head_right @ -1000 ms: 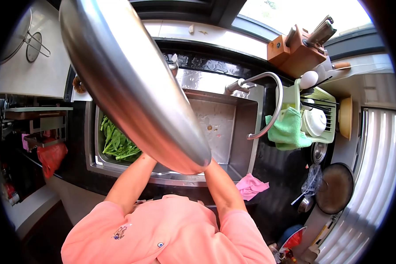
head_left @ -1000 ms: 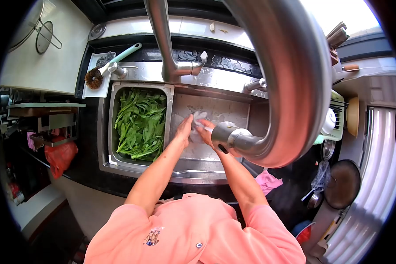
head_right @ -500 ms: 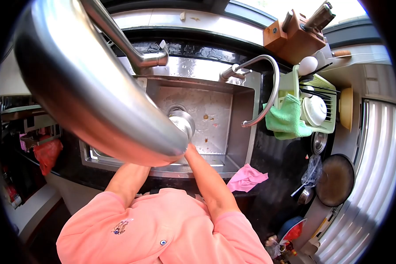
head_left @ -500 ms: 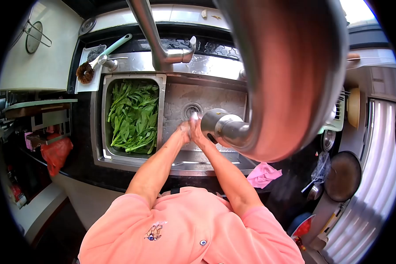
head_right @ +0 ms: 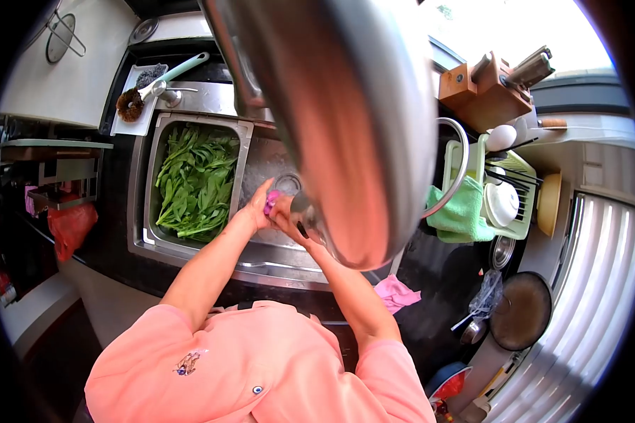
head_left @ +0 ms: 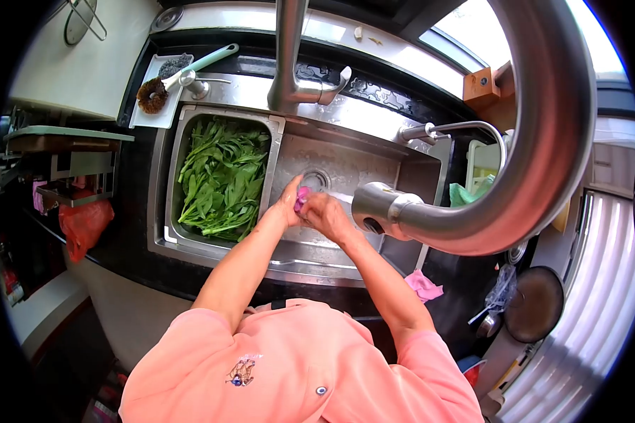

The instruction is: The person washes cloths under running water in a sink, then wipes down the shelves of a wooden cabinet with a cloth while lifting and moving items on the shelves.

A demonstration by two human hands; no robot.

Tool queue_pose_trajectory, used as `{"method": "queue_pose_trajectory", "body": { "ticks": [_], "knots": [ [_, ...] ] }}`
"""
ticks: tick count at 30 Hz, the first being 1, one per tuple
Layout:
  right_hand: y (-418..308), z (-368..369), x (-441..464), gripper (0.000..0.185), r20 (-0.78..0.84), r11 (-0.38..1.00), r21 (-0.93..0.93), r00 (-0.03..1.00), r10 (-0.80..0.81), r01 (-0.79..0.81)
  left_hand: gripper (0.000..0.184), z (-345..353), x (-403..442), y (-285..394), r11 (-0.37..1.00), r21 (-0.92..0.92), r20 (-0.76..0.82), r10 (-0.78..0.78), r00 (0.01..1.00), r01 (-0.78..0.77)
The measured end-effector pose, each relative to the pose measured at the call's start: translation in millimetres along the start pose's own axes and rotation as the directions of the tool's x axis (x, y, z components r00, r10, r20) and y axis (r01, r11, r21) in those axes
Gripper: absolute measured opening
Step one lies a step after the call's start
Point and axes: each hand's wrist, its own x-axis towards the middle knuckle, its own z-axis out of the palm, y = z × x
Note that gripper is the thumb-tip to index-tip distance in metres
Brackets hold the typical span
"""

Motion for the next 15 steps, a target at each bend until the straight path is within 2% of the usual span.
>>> {"method": "queue_pose_trajectory", "body": {
  "ticks": [3, 4, 6, 7, 8, 10, 13, 15],
  "knots": [
    [3, 6, -16, 0.035, -0.059, 0.939, -0.124, 0.942, -0.330, 0.322, 0.030, -14, 28, 2, 0.999, 0.024, 0.116, -0.051, 0.992, 0.049],
    [3, 3, -27, 0.038, 0.015, 0.928, -0.226, 0.953, -0.301, 0.297, 0.027, -17, 35, 3, 0.997, 0.050, 0.157, -0.065, 0.985, 0.058],
    [-7, -16, -44, 0.044, 0.151, 0.867, -0.423, 0.964, -0.220, 0.264, 0.030, -15, 36, -3, 0.964, 0.265, 0.097, -0.020, 0.995, -0.007],
    [13, -4, -53, 0.047, 0.189, 0.891, -0.367, 0.959, -0.211, 0.268, 0.031, -25, 49, -3, 0.947, 0.319, 0.142, -0.075, 0.987, 0.026],
    [10, -6, -51, 0.047, 0.179, 0.877, -0.410, 0.965, -0.194, 0.252, 0.035, -34, 62, -3, 0.926, 0.375, 0.187, -0.129, 0.974, 0.051],
    [-7, -6, -40, 0.047, 0.152, 0.842, -0.493, 0.975, -0.164, 0.219, 0.030, -35, 72, -5, 0.916, 0.397, 0.264, -0.175, 0.948, 0.059],
    [35, 37, -29, 0.034, -0.060, 0.906, -0.424, 0.997, -0.050, 0.020, 0.027, -45, 106, -16, 0.965, 0.256, 0.227, -0.119, 0.967, 0.058],
    [5, 33, -8, 0.025, -0.152, 0.911, -0.410, 0.988, -0.031, -0.035, 0.026, -56, 119, -21, 0.985, 0.157, 0.188, -0.098, 0.977, 0.069]
  ]
}}
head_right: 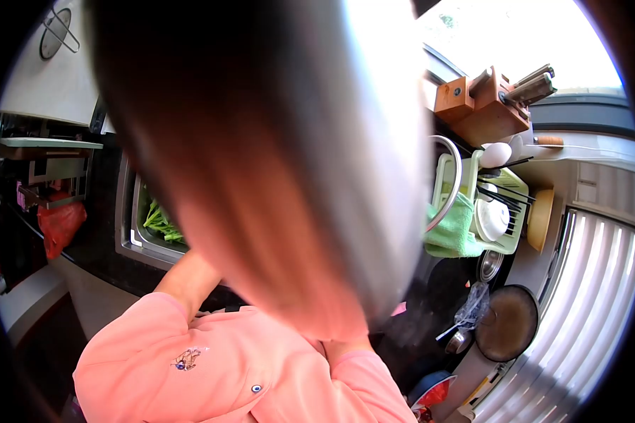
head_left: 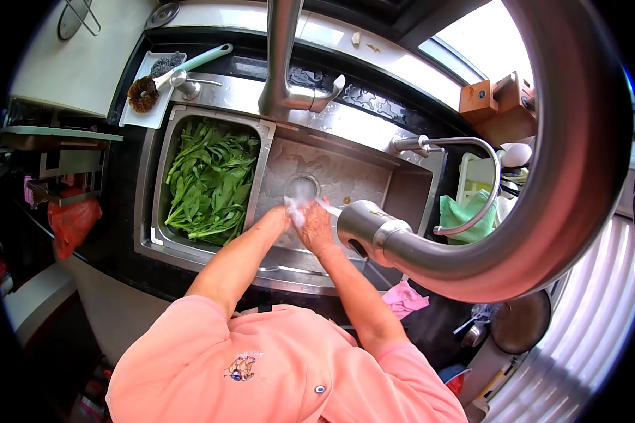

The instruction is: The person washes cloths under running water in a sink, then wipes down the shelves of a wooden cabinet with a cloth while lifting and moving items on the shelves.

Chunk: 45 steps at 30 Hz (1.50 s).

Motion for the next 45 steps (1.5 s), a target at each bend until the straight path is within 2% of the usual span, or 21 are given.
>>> {"method": "queue_pose_trajectory", "body": {
  "ticks": [5, 8, 10, 12, 13, 14, 15, 16, 18, 19, 21, 24, 27, 30, 31, 33, 36, 39, 41, 44, 45],
  "knots": [
    [-4, 36, 20, 0.035, 0.188, 0.909, 0.045, 0.897, 0.400, -0.415, 0.027, -36, 10, -10, 0.972, -0.230, -0.090, 0.023, 0.996, -0.044],
    [8, 54, 35, 0.048, 0.302, 0.803, 0.002, 0.766, 0.568, -0.596, 0.029, -48, 22, -21, 0.951, -0.283, -0.404, 0.002, 0.915, -0.127],
    [25, 52, 41, 0.041, 0.446, 0.756, 0.021, 0.683, 0.579, -0.654, 0.042, 5, -12, -21, 0.983, -0.087, -0.688, 0.057, 0.723, -0.160],
    [55, 98, 36, 0.035, 0.475, 0.244, 0.350, 0.396, 0.786, -0.904, 0.044, 29, -18, -29, 0.966, 0.117, -0.701, 0.245, 0.670, -0.230],
    [69, 111, 28, 0.035, 0.559, -0.103, 0.566, 0.290, 0.777, -0.818, 0.047, 32, -11, -36, 0.936, 0.247, -0.709, 0.350, 0.612, -0.250],
    [82, 124, 21, 0.036, 0.633, -0.434, 0.682, 0.178, 0.754, -0.589, 0.050, 47, -19, -42, 0.860, 0.456, -0.674, 0.502, 0.543, -0.229],
    [82, 105, 12, 0.041, 0.659, -0.449, 0.699, 0.259, 0.706, -0.556, 0.054, 62, -30, -48, 0.744, 0.642, -0.605, 0.639, 0.476, -0.182],
    [82, 85, 3, 0.046, 0.679, -0.469, 0.711, 0.338, 0.652, -0.524, 0.056, 63, -30, -55, 0.734, 0.650, -0.599, 0.654, 0.463, -0.195],
    [55, 14, -4, 0.061, 0.724, -0.219, 0.550, 0.329, 0.607, -0.806, 0.050, 54, -40, -58, 0.624, 0.742, -0.467, 0.743, 0.479, -0.244],
    [66, 12, -19, 0.048, 0.793, -0.335, 0.571, 0.399, 0.460, -0.749, 0.047, 50, -45, -60, 0.564, 0.780, -0.395, 0.779, 0.486, -0.270],
    [51, -17, -31, 0.035, 0.757, -0.193, 0.640, 0.568, 0.323, -0.744, 0.045, 19, -29, -54, 0.587, 0.724, -0.375, 0.776, 0.508, -0.363],
    [43, -19, -43, 0.031, 0.634, -0.113, 0.757, 0.683, 0.361, -0.643, 0.052, 17, -26, -38, 0.639, 0.579, -0.418, 0.766, 0.489, -0.506],
    [47, -4, -19, 0.034, 0.524, 0.227, 0.657, 0.653, 0.547, -0.719, 0.065, 34, -33, -22, 0.498, 0.842, -0.483, 0.867, 0.121, -0.206],
    [31, 10, 32, 0.031, 0.252, 0.464, 0.518, 0.647, 0.720, -0.719, 0.073, 58, -42, -33, 0.508, 0.773, -0.352, 0.842, 0.410, -0.380],
    [30, 16, 45, 0.031, 0.176, 0.490, 0.507, 0.642, 0.747, -0.709, 0.074, 58, -37, -40, 0.424, 0.804, -0.236, 0.871, 0.430, -0.417],
    [29, 26, 65, 0.030, 0.046, 0.512, 0.527, 0.624, 0.780, -0.678, 0.071, 77, -46, -54, 0.454, 0.778, -0.244, 0.855, 0.457, -0.435],
    [25, 44, 77, 0.028, -0.118, 0.548, 0.605, 0.615, 0.780, -0.578, 0.063, 127, -94, -29, 0.660, 0.621, -0.277, 0.689, 0.670, -0.422],
    [21, 72, 73, 0.027, -0.299, 0.642, 0.643, 0.634, 0.713, -0.419, 0.053, 66, -48, 10, 0.797, 0.351, -0.238, 0.583, 0.777, -0.491],
    [20, 83, 63, 0.027, -0.366, 0.692, 0.637, 0.657, 0.659, -0.339, 0.047, -3, 0, 38, 0.840, 0.076, -0.010, 0.540, 0.842, -0.537],
    [-6, 43, 42, 0.025, -0.280, 0.675, 0.627, 0.696, 0.662, -0.389, 0.041, -95, 61, 64, 0.920, -0.233, 0.424, 0.388, 0.819, -0.315],
    [-7, 35, 35, 0.025, -0.225, 0.652, 0.628, 0.703, 0.674, -0.424, 0.038, -94, 57, 62, 0.899, -0.181, 0.292, 0.437, 0.851, -0.400]
  ]
}}
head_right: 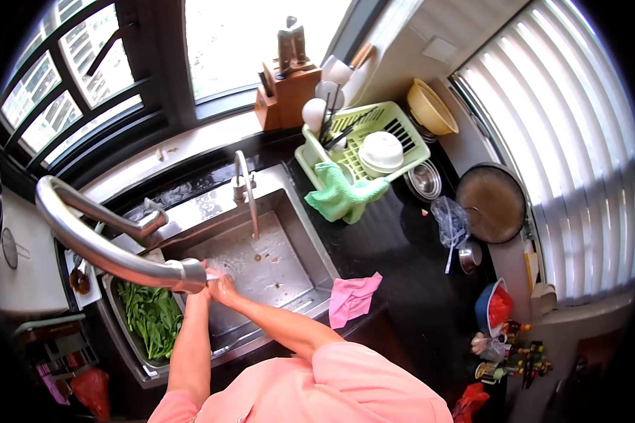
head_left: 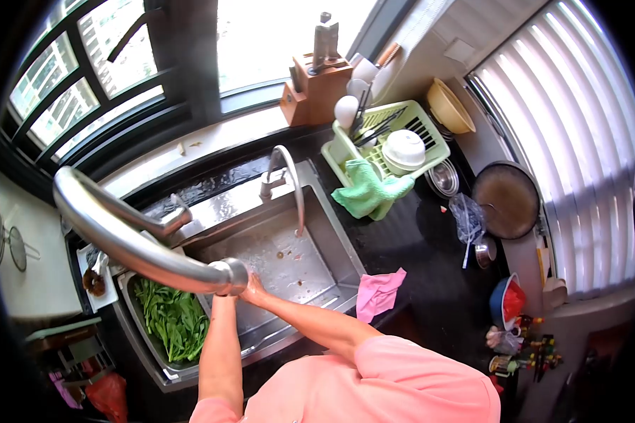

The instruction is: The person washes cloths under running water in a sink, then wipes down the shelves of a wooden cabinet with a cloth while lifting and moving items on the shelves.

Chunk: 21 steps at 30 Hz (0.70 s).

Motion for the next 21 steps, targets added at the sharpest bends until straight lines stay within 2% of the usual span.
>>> {"method": "queue_pose_trajectory", "body": {
  "ticks": [1, 2, 4, 6, 7, 8, 9, 10, 13, 14, 16, 18, 19, 20, 21],
  "knots": [
    [19, 3, 0, 0.029, 0.070, 1.000, -0.011, 0.998, -0.003, 0.004, 0.035, 11, 3, -3, 0.986, 0.155, -0.199, 0.092, 0.976, -0.062],
    [-21, -31, -5, 0.034, 0.110, 0.985, -0.087, 0.981, 0.157, -0.148, 0.032, 15, 9, -9, 0.951, 0.300, -0.329, 0.171, 0.929, -0.069],
    [-14, -33, -15, 0.036, 0.023, 0.987, -0.045, 0.987, 0.156, -0.155, 0.026, 16, 27, -17, 0.873, 0.486, -0.393, 0.245, 0.886, -0.025],
    [-28, -21, -37, 0.044, -0.103, 0.992, -0.107, 0.993, 0.051, -0.062, 0.027, -5, 56, -4, 0.770, 0.618, -0.251, 0.006, 0.968, 0.156],
    [-33, -22, -44, 0.053, 0.031, 0.987, -0.158, 0.999, 0.034, -0.029, 0.025, 7, 47, -5, 0.548, 0.836, -0.096, 0.124, 0.988, 0.012],
    [-33, -14, -53, 0.062, 0.091, 0.998, -0.061, 0.996, 0.025, -0.019, 0.023, -1, 56, -9, 0.384, 0.920, -0.004, 0.193, 0.981, -0.072],
    [-47, -16, -59, 0.065, 0.121, 0.988, -0.003, 0.981, 0.154, -0.155, 0.022, -13, 66, -14, 0.201, 0.969, 0.087, 0.259, 0.962, -0.142],
    [-62, -17, -65, 0.069, 0.161, 0.957, 0.056, 0.948, 0.274, -0.286, 0.024, -8, 67, -15, 0.214, 0.974, 0.013, 0.269, 0.963, -0.073],
    [-71, -28, -42, 0.073, 0.199, 0.943, 0.032, 0.927, 0.318, -0.330, 0.030, 32, 48, -24, 0.499, 0.852, -0.319, 0.255, 0.913, 0.159],
    [-71, -28, -34, 0.073, 0.132, 0.919, -0.043, 0.909, 0.395, -0.393, 0.032, 49, 34, -32, 0.584, 0.788, -0.400, 0.250, 0.882, 0.192],
    [-39, -10, -11, 0.075, -0.003, 0.839, -0.180, 0.854, 0.521, -0.513, 0.036, 91, 4, -44, 0.654, 0.718, -0.517, 0.270, 0.812, 0.239],
    [-10, 7, 13, 0.077, 0.040, 0.682, -0.051, 0.681, 0.731, -0.730, 0.040, 128, -20, -55, 0.682, 0.672, -0.623, 0.308, 0.719, 0.290],
    [-11, 9, 1, 0.038, -0.243, 0.715, 0.180, 0.674, 0.698, -0.675, 0.043, 143, -30, -58, 0.682, 0.656, -0.672, 0.330, 0.663, 0.324],
    [13, 5, 10, 0.052, 0.191, 0.602, 0.223, 0.640, 0.744, -0.767, 0.045, 154, -41, -60, 0.686, 0.641, -0.705, 0.350, 0.617, 0.344],
    [33, -2, 26, 0.078, 0.593, 0.493, 0.180, 0.494, 0.636, -0.851, 0.047, 160, -52, -64, 0.700, 0.635, -0.715, 0.370, 0.594, 0.328]
  ]
}}
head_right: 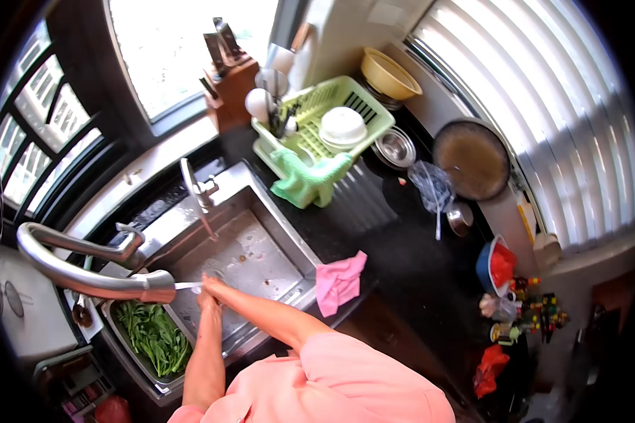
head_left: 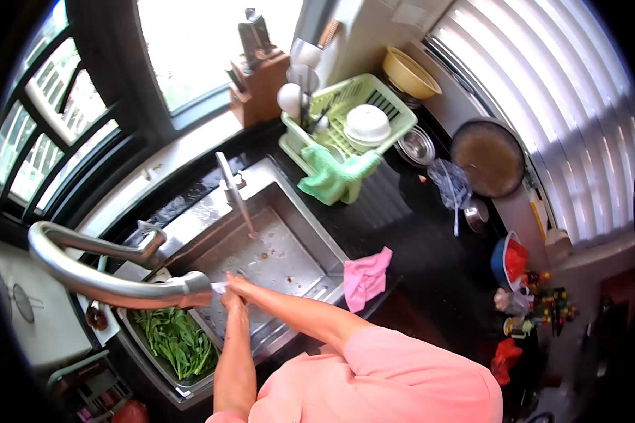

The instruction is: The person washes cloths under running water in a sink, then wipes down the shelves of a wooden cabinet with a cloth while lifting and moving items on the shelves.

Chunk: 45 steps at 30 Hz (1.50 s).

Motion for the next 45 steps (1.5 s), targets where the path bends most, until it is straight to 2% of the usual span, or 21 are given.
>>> {"method": "queue_pose_trajectory", "body": {
  "ticks": [1, 4, 7, 12, 15, 16, 17, 18, 20, 21, 22, 24, 27, 28, 31, 35, 36, 39, 41, 44, 45],
  "knots": [
    [-17, 4, -47, 0.075, -0.126, 0.997, 0.055, 0.991, 0.053, -0.047, 0.049, -9, -11, -1, 0.996, -0.086, 0.029, 0.037, 0.999, -0.034],
    [10, -15, -2, 0.070, 0.460, 0.839, 0.498, 0.887, -0.043, -0.218, 0.045, -24, -16, -1, 0.923, -0.383, 0.192, 0.119, 0.974, -0.037],
    [15, -13, 12, 0.060, 0.617, 0.818, 0.484, 0.784, -0.067, -0.310, 0.045, -28, -14, 11, 0.904, -0.419, 0.292, 0.048, 0.955, 0.083],
    [-39, 3, -90, 0.055, 0.479, 0.902, 0.383, 0.878, -0.008, -0.201, 0.037, -31, 51, 2, 0.912, -0.407, 0.327, 0.100, 0.940, 0.045],
    [-26, 1, -74, 0.056, 0.405, 0.913, 0.404, 0.906, -0.127, -0.053, 0.045, -20, 119, -27, 0.664, -0.721, 0.448, 0.230, 0.864, 0.198],
    [-21, 2, -64, 0.051, 0.361, 0.895, 0.445, 0.913, -0.189, 0.010, 0.046, -14, 128, -31, 0.731, -0.674, 0.429, 0.266, 0.863, 0.109],
    [-23, 2, -60, 0.051, 0.284, 0.895, 0.444, 0.939, -0.193, 0.049, 0.046, -11, 127, -33, 0.889, -0.435, 0.377, 0.324, 0.868, -0.143],
    [-29, 5, -67, 0.052, 0.205, 0.893, 0.443, 0.959, -0.194, 0.087, 0.046, -7, 120, -37, 0.835, 0.232, 0.327, 0.417, 0.848, -0.500],
    [-44, 11, -87, 0.046, 0.021, 0.925, 0.318, 0.973, -0.229, 0.210, 0.048, -2, 108, -43, 0.620, 0.566, 0.300, 0.459, 0.836, -0.543],
    [-56, 12, -100, 0.039, -0.083, 0.947, 0.176, 0.962, -0.258, 0.269, 0.049, 0, 94, -40, 0.627, 0.575, 0.288, 0.447, 0.847, -0.526],
    [-42, 2, -67, 0.038, -0.140, 0.913, -0.047, 0.902, -0.408, 0.405, 0.052, -9, 70, -28, 0.910, -0.162, 0.303, 0.415, 0.858, -0.383],
    [7, -22, 38, 0.033, -0.159, 0.645, -0.444, 0.654, -0.740, 0.622, 0.053, -10, 6, 9, 0.940, -0.337, 0.388, 0.195, 0.901, -0.058],
    [-55, -5, -110, 0.034, 0.337, 0.327, -0.433, 0.488, -0.805, 0.840, 0.054, -30, 2, 35, 0.783, -0.581, 0.455, 0.083, 0.887, 0.224],
    [-1, -20, -40, 0.042, 0.496, 0.036, -0.610, 0.417, -0.761, 0.791, 0.052, -40, 21, 31, 0.753, -0.575, 0.560, 0.079, 0.825, 0.319],
    [-21, -28, -107, 0.046, 0.705, -0.299, -0.519, 0.204, -0.679, 0.801, 0.046, -57, 40, 22, 0.834, -0.345, 0.777, -0.004, 0.629, 0.431],
    [-24, -37, -121, 0.052, 0.736, -0.438, -0.581, 0.212, -0.643, 0.686, 0.040, -49, 30, 9, 0.872, -0.102, 0.755, -0.244, 0.608, 0.478],
    [-25, -38, -116, 0.049, 0.738, -0.411, -0.573, 0.228, -0.635, 0.709, 0.036, -51, 69, -24, 0.843, -0.136, 0.930, -0.073, 0.361, 0.521],
    [-13, -27, -77, 0.039, 0.612, -0.270, -0.667, 0.303, -0.731, 0.695, 0.032, -24, 39, -29, 0.656, -0.490, 0.703, -0.092, 0.705, 0.574],
    [51, -43, 95, 0.035, 0.069, 0.744, -0.447, 0.848, -0.525, 0.497, 0.030, -11, -9, 1, 0.873, -0.385, 0.380, -0.147, 0.913, 0.300],
    [24, -20, 52, 0.038, -0.436, 0.873, -0.398, 0.779, -0.451, 0.283, 0.035, -6, -39, 22, 0.969, -0.244, 0.250, 0.029, 0.968, 0.034],
    [5, -16, 18, 0.038, -0.375, 0.829, -0.449, 0.772, -0.513, 0.332, 0.036, -5, -63, 42, 0.977, -0.212, 0.224, 0.070, 0.972, -0.021]
  ]
}}
